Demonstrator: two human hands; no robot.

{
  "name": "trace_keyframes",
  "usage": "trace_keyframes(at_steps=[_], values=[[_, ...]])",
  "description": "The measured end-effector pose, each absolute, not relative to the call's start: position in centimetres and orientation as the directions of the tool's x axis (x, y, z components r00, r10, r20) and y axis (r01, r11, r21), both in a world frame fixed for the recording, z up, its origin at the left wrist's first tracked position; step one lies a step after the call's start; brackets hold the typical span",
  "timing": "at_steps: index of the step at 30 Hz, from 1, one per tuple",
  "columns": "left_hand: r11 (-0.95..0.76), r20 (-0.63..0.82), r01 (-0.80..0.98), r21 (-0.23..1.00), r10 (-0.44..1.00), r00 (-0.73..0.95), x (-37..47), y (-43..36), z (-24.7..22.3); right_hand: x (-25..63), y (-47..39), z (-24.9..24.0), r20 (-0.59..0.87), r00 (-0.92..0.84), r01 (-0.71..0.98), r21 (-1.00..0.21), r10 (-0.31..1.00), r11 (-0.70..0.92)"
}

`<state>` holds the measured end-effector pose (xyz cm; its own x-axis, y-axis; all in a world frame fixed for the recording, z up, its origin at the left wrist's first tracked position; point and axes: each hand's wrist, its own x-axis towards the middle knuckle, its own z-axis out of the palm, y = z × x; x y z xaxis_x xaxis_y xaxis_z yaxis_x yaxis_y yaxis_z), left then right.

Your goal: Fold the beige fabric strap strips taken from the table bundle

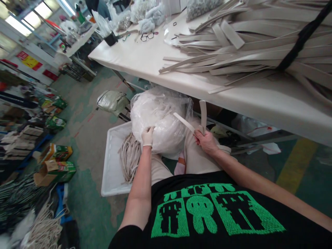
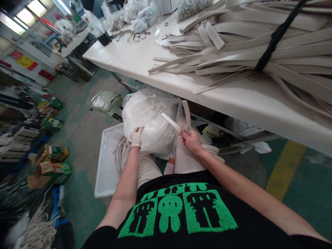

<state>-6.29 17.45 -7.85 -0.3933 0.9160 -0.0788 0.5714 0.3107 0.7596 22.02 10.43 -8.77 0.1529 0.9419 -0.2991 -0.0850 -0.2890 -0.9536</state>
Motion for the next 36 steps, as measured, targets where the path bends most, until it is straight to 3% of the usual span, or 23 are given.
trace_keyframes(at_steps=[5, 9, 15, 20, 25, 29, 33, 36], values=[[0.207, -0.049, 0.389, 0.898, 0.924, -0.379, -6.5, 12.0, -5.4, 22.0, 10.5, -9.0, -0.300, 0.148, -0.088, -0.953, 0.943, -0.289], [0.036, 0.048, 0.336, 0.941, 0.970, -0.239, -5.4, 6.6, -4.1, 22.2, 10.7, -8.7, -0.314, 0.122, -0.111, -0.947, 0.941, -0.302], [-0.284, 0.364, 0.625, 0.727, 0.931, 0.000, -4.0, 3.1, -3.9, 21.3, 10.1, -6.7, -0.421, -0.118, -0.201, -0.877, 0.900, -0.436], [-0.381, 0.423, 0.689, 0.617, 0.898, 0.117, -3.8, 2.8, -3.7, 17.9, 9.3, -5.5, -0.427, -0.169, -0.168, -0.876, 0.888, -0.453], [-0.459, 0.421, 0.703, 0.544, 0.874, 0.244, -3.9, 2.3, -3.5, 14.5, 9.7, -5.2, -0.503, -0.429, -0.098, -0.800, 0.750, -0.592], [-0.502, 0.428, 0.693, 0.518, 0.853, 0.298, -4.0, 1.9, -3.3, 12.0, 10.0, -5.0, -0.509, -0.455, -0.067, -0.799, 0.731, -0.598], [-0.506, 0.473, 0.637, 0.581, 0.847, 0.241, -4.2, 0.8, -3.1, 11.1, 10.6, -4.5, -0.507, -0.421, -0.059, -0.812, 0.752, -0.580], [-0.361, 0.458, 0.601, 0.713, 0.889, -0.010, -4.4, -0.4, -3.6, 11.8, 11.2, -3.9, -0.510, -0.371, -0.043, -0.825, 0.776, -0.563]])
